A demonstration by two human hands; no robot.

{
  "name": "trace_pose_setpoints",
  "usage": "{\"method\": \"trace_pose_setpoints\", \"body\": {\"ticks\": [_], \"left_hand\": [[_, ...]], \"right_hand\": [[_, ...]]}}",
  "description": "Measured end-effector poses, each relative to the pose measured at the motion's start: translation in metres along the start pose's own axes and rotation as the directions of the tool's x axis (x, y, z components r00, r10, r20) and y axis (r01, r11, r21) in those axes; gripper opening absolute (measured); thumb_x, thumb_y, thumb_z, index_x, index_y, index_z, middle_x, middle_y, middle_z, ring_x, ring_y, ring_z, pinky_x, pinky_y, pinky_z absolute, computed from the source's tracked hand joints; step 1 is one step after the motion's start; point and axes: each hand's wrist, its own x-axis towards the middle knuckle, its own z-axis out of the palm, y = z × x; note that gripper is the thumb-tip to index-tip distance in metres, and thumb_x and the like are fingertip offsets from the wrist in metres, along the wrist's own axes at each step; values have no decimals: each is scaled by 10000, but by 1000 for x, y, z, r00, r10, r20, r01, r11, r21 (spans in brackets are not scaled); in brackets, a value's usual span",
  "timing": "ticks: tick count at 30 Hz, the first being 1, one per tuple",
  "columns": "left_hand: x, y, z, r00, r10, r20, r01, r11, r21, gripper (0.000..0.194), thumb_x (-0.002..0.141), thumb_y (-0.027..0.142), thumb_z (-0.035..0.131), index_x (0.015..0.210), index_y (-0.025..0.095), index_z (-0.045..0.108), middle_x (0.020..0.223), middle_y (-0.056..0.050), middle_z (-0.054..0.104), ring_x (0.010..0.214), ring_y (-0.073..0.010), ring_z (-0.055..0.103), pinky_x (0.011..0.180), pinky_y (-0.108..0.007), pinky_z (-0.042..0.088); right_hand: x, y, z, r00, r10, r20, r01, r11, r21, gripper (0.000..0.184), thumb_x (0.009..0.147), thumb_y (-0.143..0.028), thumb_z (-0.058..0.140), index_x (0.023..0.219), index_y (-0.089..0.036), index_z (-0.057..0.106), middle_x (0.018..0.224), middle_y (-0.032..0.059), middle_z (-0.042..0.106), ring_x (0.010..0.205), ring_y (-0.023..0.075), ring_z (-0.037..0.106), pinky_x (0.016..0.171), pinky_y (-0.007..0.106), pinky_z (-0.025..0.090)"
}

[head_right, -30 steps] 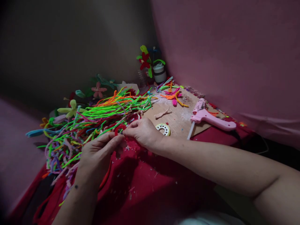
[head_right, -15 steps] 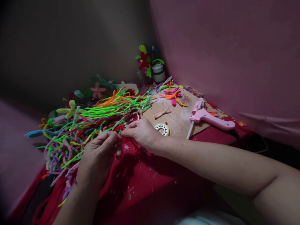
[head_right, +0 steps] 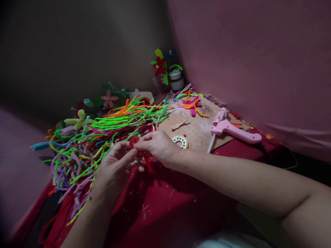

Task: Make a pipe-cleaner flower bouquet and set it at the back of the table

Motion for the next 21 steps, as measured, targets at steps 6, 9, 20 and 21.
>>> {"method": "trace_pose_setpoints", "body": {"ticks": [6, 9, 20, 21], "left_hand": [[2, -7, 2, 999, 39, -15, -39, 999, 26, 309, 656, 126, 708, 893, 164, 514, 785, 10, 624, 679, -113, 610, 598, -236, 528], [3, -10, 2, 997, 74, 7, -74, 995, 73, 315, 670, 120, 692, 927, 168, 516, 730, 29, 595, 676, -109, 598, 578, -209, 500], [2, -17, 4, 969, 228, -91, -209, 960, 185, 181, 730, 158, 648, 882, 174, 551, 759, 34, 593, 577, -53, 539, 554, -162, 455], [3, -16, 5, 967, 236, -93, -216, 959, 184, 169, 734, 157, 643, 876, 173, 551, 763, 31, 596, 591, -58, 549, 560, -165, 460]], "right_hand": [[4, 4, -4, 996, -59, -64, 57, 998, -24, 116, 657, -194, 671, 602, -120, 601, 472, -33, 534, 388, 50, 437, 395, 185, 321], [4, 1, -1, 996, -11, -89, 15, 999, 36, 100, 664, -172, 658, 601, -126, 597, 490, -27, 555, 393, 58, 456, 406, 191, 344], [5, 2, -1, 996, 0, -91, 9, 995, 97, 89, 679, -141, 647, 617, -126, 585, 474, -43, 516, 381, 41, 410, 383, 169, 296], [5, 3, -1, 996, -5, -86, 13, 995, 94, 88, 679, -144, 649, 618, -124, 588, 473, -41, 515, 377, 40, 406, 371, 166, 283]]}}
